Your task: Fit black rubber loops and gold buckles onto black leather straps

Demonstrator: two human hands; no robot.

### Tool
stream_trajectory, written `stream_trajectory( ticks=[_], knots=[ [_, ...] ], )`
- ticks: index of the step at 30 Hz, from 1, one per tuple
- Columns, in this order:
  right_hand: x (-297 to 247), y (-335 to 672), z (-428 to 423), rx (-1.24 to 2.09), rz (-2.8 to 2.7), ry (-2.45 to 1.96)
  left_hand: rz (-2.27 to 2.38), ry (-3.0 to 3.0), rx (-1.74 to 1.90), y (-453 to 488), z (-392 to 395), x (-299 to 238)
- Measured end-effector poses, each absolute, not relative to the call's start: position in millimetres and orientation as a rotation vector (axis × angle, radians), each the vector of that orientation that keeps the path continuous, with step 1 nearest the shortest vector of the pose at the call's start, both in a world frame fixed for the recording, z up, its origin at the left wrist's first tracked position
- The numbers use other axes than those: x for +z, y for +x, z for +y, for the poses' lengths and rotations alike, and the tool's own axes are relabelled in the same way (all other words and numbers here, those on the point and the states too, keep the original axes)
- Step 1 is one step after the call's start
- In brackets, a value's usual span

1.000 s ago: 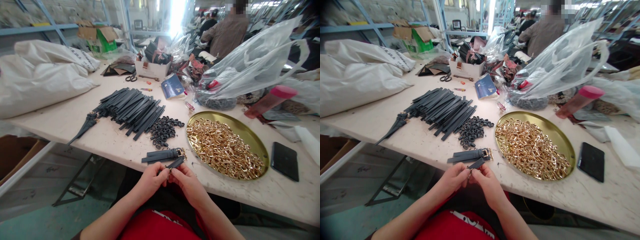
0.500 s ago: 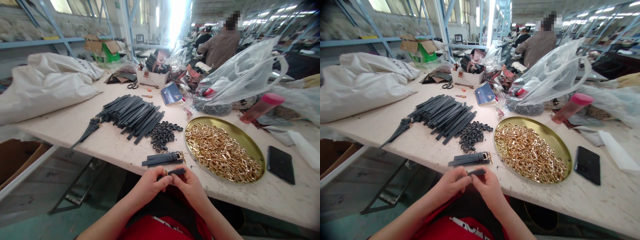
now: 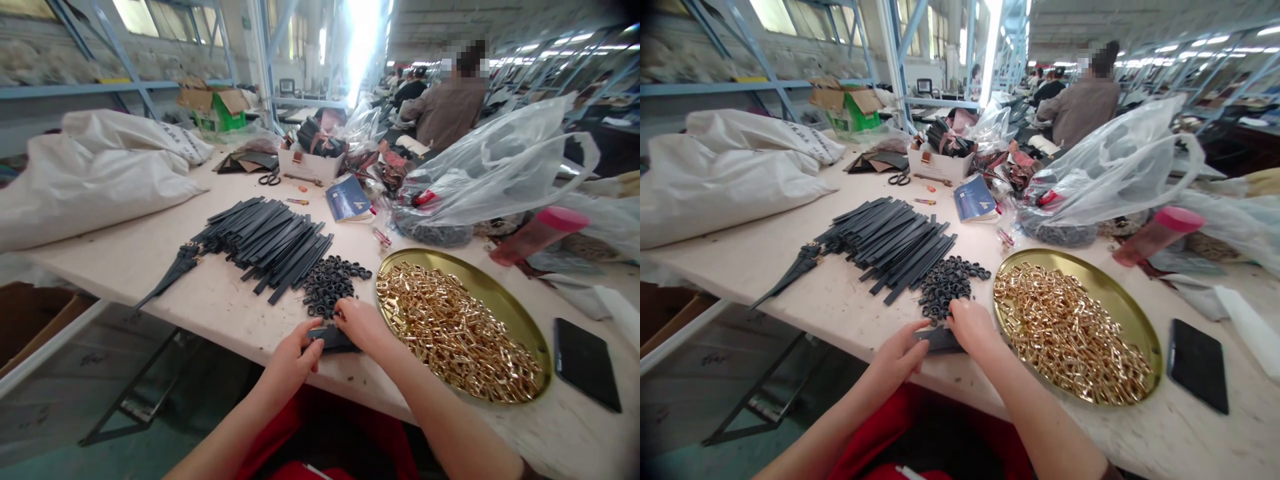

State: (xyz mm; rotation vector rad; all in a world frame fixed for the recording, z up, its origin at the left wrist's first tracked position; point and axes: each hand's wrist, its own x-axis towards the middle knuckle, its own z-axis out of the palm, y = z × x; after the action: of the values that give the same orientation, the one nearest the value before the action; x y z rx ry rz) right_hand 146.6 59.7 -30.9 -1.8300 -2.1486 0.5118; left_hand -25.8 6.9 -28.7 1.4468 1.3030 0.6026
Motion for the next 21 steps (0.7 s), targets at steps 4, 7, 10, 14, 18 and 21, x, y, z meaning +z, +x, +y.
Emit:
stream_trajectory(
  ticks=[4,7,10,14,18,21],
  knots=[
    [-29,150,64,0.554,-2.135,-1.825,1.318,1.402,0.598,-29,15,-29],
    [-20,160,52,0.943,-1.932,-1.704,1.315,1.290,0.679,-21,22,-26],
    [-15,164,36,1.415,-1.510,-1.460,1.291,1.212,0.722,-8,24,-25],
    [-14,163,19,1.552,-1.232,-1.334,1.253,1.241,0.662,2,16,-27],
    [-13,166,7,1.589,-1.178,-1.241,1.278,1.338,0.671,0,6,-23],
    [-13,167,0,1.565,-1.259,-1.232,1.259,1.355,0.629,-1,2,-19]
  ],
)
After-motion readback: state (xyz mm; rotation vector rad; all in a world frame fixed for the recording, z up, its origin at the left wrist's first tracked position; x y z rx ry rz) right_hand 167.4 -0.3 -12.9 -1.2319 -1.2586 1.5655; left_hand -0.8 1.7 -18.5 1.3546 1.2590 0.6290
